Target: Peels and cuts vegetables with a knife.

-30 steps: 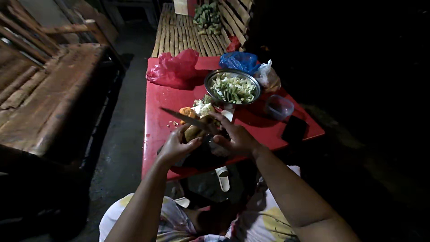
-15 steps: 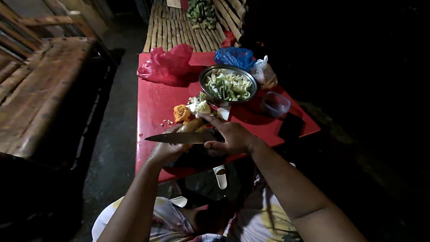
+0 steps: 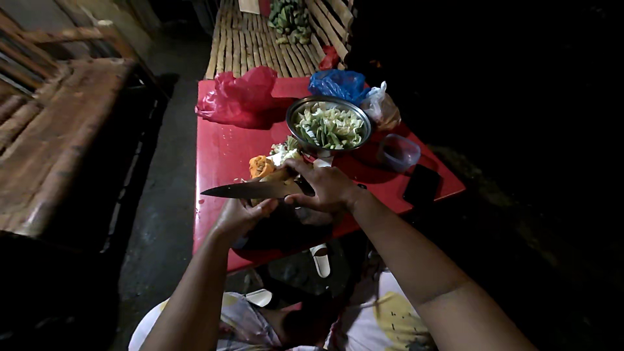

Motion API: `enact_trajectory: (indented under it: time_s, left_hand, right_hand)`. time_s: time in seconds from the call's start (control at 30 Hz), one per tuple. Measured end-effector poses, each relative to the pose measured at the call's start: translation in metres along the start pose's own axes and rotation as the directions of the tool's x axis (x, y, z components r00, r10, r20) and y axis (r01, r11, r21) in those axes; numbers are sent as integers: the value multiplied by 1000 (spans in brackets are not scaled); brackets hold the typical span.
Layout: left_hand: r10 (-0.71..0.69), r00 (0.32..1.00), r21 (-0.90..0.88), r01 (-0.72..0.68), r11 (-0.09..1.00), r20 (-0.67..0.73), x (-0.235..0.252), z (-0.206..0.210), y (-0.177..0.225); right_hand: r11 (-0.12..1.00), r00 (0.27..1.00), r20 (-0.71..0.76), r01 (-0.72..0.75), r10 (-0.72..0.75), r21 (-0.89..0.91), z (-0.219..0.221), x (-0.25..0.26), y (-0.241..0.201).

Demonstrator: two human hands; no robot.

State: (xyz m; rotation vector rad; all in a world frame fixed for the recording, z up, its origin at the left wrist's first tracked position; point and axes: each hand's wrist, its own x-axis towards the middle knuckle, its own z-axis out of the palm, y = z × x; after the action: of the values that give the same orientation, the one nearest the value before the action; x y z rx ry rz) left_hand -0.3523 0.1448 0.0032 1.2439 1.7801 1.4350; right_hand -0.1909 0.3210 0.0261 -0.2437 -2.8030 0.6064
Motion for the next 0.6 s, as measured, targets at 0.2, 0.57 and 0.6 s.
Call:
enact_trajectory:
  time_s: [0.2,0.57,0.6]
  left_hand:
    - [12,1000,-58,-13,998,-7,1,0,-4]
    - [43,999,33,-42,999,-30,0,2,-9]
    - [52,998,34,-51,998,-36,-1,2,-10]
  right_hand:
    - [998,998,-4,60,-60,7,-1,11,5]
    - [995,995,49,87,-90,55,-6,23,5]
    - [995,995,49,88,-90,53,-5,24,5]
